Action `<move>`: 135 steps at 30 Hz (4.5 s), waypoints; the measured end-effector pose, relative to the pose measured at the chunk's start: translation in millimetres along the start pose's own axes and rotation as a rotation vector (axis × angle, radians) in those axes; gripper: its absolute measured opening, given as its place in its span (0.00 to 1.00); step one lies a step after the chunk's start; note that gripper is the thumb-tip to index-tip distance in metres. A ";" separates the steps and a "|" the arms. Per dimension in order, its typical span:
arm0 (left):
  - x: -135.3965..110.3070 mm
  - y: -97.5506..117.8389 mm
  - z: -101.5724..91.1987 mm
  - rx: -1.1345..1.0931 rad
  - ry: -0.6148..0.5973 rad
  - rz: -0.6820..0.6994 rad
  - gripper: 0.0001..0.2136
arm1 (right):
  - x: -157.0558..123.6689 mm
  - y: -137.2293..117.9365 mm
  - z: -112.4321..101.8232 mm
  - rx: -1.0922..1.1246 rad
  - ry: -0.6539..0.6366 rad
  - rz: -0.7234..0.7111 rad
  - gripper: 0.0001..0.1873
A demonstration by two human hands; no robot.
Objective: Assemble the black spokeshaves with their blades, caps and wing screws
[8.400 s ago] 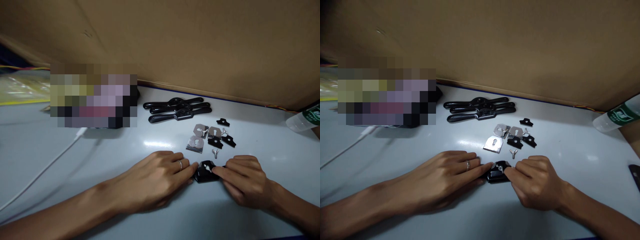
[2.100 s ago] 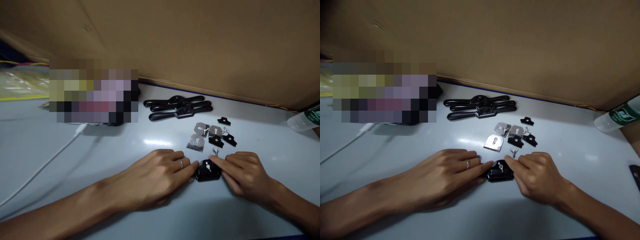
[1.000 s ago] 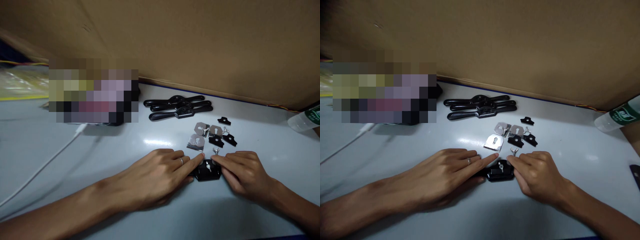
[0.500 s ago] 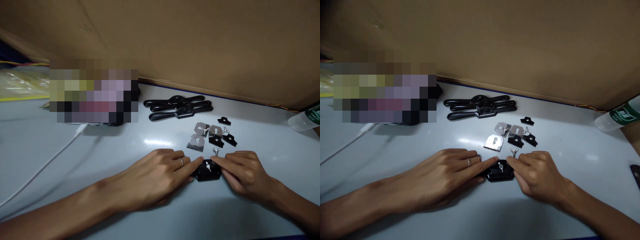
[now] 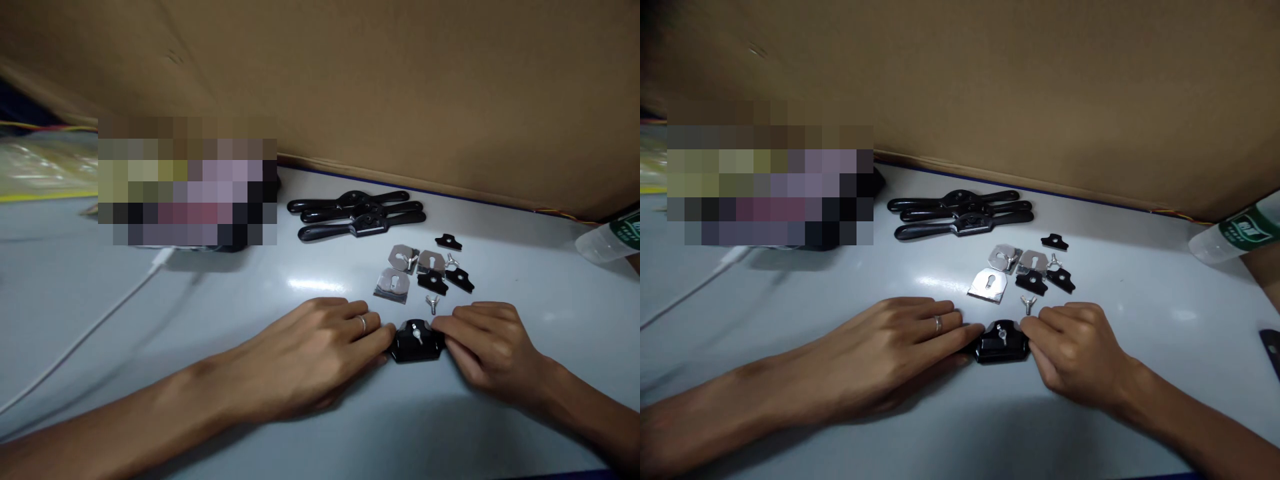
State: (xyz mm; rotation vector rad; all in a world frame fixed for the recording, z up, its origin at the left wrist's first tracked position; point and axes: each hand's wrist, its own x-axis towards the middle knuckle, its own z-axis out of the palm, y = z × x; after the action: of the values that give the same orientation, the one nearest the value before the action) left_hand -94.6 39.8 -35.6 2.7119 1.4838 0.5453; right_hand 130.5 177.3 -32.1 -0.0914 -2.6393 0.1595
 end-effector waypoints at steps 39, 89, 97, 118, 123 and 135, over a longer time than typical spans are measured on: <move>-2.0 0.2 2.8 -0.014 -0.011 -0.061 0.18 | -0.8 0.5 0.6 0.017 -0.024 0.000 0.15; -0.9 -1.1 1.0 0.055 -0.025 0.040 0.13 | 1.7 1.2 -2.1 -0.022 -0.046 -0.060 0.16; -1.6 -1.0 0.1 0.051 -0.025 0.032 0.14 | 2.5 -2.7 -3.0 -0.007 0.017 -0.015 0.16; -2.9 -2.5 3.2 0.037 -0.049 0.023 0.14 | 2.9 -11.3 -3.6 0.034 -0.068 -0.133 0.14; -2.9 -2.6 2.1 0.029 -0.043 0.019 0.13 | 2.5 -13.0 -4.5 0.021 -0.057 -0.127 0.14; -2.5 -2.0 1.7 0.031 -0.035 0.023 0.14 | -1.4 -6.4 0.4 0.065 0.030 -0.064 0.15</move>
State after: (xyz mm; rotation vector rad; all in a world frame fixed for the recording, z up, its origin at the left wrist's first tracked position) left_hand -96.9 39.1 -38.2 2.7503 1.4675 0.4771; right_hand 131.3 170.7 -32.2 0.0124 -2.6011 0.2200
